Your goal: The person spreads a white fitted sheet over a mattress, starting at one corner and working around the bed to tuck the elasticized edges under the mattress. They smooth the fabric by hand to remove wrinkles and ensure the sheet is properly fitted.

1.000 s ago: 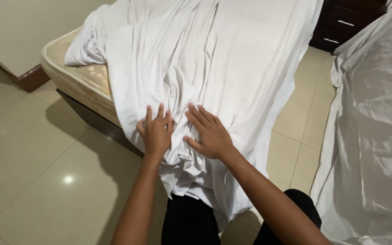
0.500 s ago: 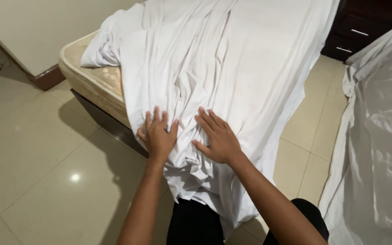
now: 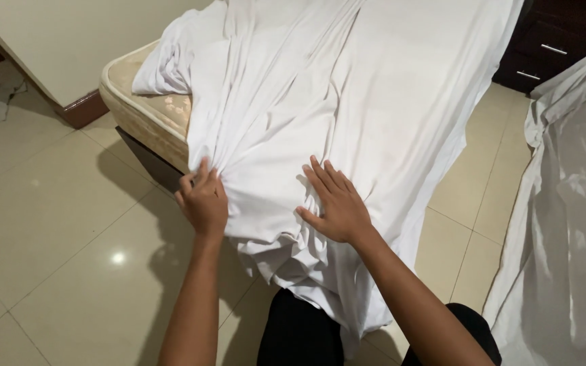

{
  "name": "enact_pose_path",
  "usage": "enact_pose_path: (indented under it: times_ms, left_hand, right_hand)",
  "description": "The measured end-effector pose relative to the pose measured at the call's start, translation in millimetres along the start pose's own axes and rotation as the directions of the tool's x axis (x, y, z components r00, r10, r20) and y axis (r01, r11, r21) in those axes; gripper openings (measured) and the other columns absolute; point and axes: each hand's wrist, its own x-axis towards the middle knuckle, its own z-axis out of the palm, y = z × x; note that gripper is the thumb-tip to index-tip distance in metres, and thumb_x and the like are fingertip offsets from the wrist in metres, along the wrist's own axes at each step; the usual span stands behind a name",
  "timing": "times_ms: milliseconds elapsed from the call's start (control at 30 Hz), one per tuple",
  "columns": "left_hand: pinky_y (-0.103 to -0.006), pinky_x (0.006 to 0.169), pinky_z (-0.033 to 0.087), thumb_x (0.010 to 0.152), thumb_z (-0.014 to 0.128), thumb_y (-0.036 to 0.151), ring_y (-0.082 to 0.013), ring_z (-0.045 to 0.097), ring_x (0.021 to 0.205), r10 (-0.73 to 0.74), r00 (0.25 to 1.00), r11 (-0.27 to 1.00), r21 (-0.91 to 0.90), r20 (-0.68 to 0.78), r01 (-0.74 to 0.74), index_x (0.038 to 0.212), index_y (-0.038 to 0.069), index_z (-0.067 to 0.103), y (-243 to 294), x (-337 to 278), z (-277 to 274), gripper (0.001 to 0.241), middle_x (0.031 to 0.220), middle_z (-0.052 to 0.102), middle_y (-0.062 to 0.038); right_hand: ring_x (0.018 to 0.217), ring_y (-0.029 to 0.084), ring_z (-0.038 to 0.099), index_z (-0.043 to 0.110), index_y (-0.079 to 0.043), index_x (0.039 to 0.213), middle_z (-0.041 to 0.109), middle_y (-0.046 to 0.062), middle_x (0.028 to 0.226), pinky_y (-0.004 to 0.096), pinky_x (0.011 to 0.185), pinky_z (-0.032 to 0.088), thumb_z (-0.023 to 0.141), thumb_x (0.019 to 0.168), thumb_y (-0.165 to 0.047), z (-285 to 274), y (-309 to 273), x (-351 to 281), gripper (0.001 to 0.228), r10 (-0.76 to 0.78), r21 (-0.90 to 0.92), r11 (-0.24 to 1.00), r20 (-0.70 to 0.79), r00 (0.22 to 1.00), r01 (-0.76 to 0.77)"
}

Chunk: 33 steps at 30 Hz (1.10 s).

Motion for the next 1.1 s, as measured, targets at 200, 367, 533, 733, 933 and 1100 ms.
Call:
enact_pose_path:
  times_ms: [200, 367, 533, 733, 933, 1100]
  left_hand:
    - [-0.0484, 0.115, 0.037, 0.107, 0.060, 0.032, -0.0292, 0.052, 0.134, -0.005, 0.998, 0.993, -0.115, 0.064, 0.013, 0.130, 0.011, 0.074, 14, -5, 8, 0.034, 0.157, 0.057, -0.005]
    - [-0.0626, 0.112, 0.026, 0.091, 0.069, 0.054, -0.0340, 0.042, 0.140, 0.148, 0.972, 0.975, -0.195, 0.185, -0.111, 0.138, 0.006, 0.067, 83, -8, -38, 0.068, 0.162, 0.039, -0.013]
    - [-0.0633, 0.112, 0.019, 0.077, 0.074, 0.065, -0.0363, 0.027, 0.148, 0.083, 0.932, 0.974, -0.229, 0.353, 0.000, 0.132, 0.008, 0.067, 111, -12, -42, 0.080, 0.164, 0.029, -0.014]
    - [-0.0650, 0.113, 0.018, 0.094, 0.066, 0.038, -0.0401, 0.027, 0.149, 0.041, 0.942, 0.987, -0.158, 0.333, 0.013, 0.129, 0.027, 0.073, 97, -19, -24, 0.037, 0.169, 0.033, -0.011]
    - [-0.0594, 0.114, 0.025, 0.095, 0.066, 0.025, -0.0361, 0.038, 0.143, 0.061, 0.985, 0.995, -0.081, 0.161, -0.049, 0.137, 0.023, 0.070, 44, -14, -9, 0.042, 0.168, 0.039, -0.006]
    - [-0.0553, 0.115, 0.028, 0.101, 0.066, 0.028, -0.0372, 0.039, 0.141, -0.039, 0.989, 0.999, 0.022, 0.143, 0.036, 0.143, 0.020, 0.067, 39, -25, -7, 0.043, 0.168, 0.044, -0.004]
  right_hand:
    - [0.157, 0.029, 0.017, 0.029, -0.018, 0.161, 0.021, 0.003, 0.171, 0.047, 0.125, 0.016, 0.050, 0.094, -0.066, 0, -1, 2, 0.085, 0.031, -0.002, 1.000, 0.039, 0.999, -0.031]
    - [0.158, 0.028, 0.017, 0.032, -0.019, 0.161, 0.022, 0.003, 0.171, 0.047, 0.126, 0.017, 0.051, 0.093, -0.070, -3, -1, 2, 0.087, 0.042, 0.041, 0.998, 0.016, 0.999, -0.043]
    - [0.158, 0.028, 0.017, 0.034, -0.019, 0.160, 0.022, 0.004, 0.171, 0.047, 0.126, 0.017, 0.051, 0.092, -0.072, -2, 0, 1, 0.088, 0.045, 0.088, 0.995, -0.020, 0.999, -0.043]
    - [0.158, 0.029, 0.015, 0.031, -0.015, 0.162, 0.020, 0.006, 0.171, 0.047, 0.126, 0.014, 0.051, 0.092, -0.072, 1, 1, 0, 0.092, 0.038, 0.099, 0.994, -0.018, 0.999, -0.036]
    - [0.158, 0.028, 0.013, 0.031, -0.018, 0.161, 0.018, 0.005, 0.171, 0.045, 0.126, 0.012, 0.049, 0.092, -0.073, 0, 2, 4, 0.091, 0.063, 0.056, 0.997, -0.008, 0.998, -0.062]
    - [0.158, 0.028, 0.013, 0.031, -0.016, 0.161, 0.018, 0.006, 0.172, 0.045, 0.127, 0.012, 0.049, 0.094, -0.070, 1, -2, 0, 0.088, 0.065, 0.084, 0.994, -0.024, 0.998, -0.063]
